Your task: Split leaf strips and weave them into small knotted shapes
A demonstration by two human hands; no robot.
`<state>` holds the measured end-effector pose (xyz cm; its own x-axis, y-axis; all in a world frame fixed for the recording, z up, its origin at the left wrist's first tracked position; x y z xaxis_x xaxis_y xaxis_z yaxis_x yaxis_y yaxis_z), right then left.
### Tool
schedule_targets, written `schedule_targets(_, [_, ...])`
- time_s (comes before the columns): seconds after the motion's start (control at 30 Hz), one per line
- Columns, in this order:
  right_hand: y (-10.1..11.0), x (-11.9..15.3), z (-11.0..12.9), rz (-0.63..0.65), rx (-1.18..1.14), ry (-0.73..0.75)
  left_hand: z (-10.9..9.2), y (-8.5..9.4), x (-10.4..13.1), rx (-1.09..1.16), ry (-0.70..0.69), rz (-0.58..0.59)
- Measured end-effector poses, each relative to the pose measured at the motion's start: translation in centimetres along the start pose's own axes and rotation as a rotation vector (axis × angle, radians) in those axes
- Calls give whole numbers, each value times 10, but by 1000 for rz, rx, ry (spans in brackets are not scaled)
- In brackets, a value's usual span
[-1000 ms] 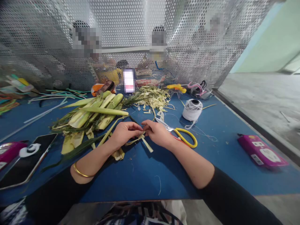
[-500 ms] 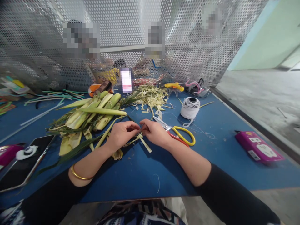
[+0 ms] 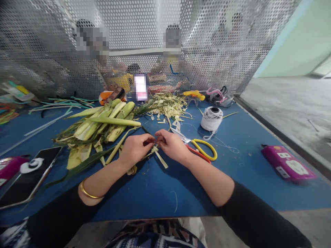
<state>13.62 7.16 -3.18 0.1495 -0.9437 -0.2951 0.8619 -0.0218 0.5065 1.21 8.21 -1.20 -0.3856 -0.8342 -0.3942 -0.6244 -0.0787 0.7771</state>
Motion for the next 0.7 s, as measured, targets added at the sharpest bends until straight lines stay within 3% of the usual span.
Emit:
schedule_targets(0.33, [-1,1,6,17,-14,24,0,0,0,-57,1,-2])
schedule_targets(0.47, [2,-1,2,-28,26,25,17,-3,-2,267,213,-36])
schedule_targets(0.57, [1,-1,-2,-23,27,-21,28,-13,-1,539,417,16])
schedule_targets(0.7, [0,0,-3,2,-7,-47,28,-18,2,663,536,80])
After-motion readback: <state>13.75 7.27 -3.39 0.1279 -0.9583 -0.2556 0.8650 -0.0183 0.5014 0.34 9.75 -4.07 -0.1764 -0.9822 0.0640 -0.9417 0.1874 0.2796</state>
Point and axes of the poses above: each hand's wrist, its own x-axis away from the middle knuckle, its own y-axis out of the back of the hand, z = x × y, the point moved 7 cm from there along -x, towards the middle knuckle, and after that the axes turned 5 degrees about -z, right-handed, at the moved point
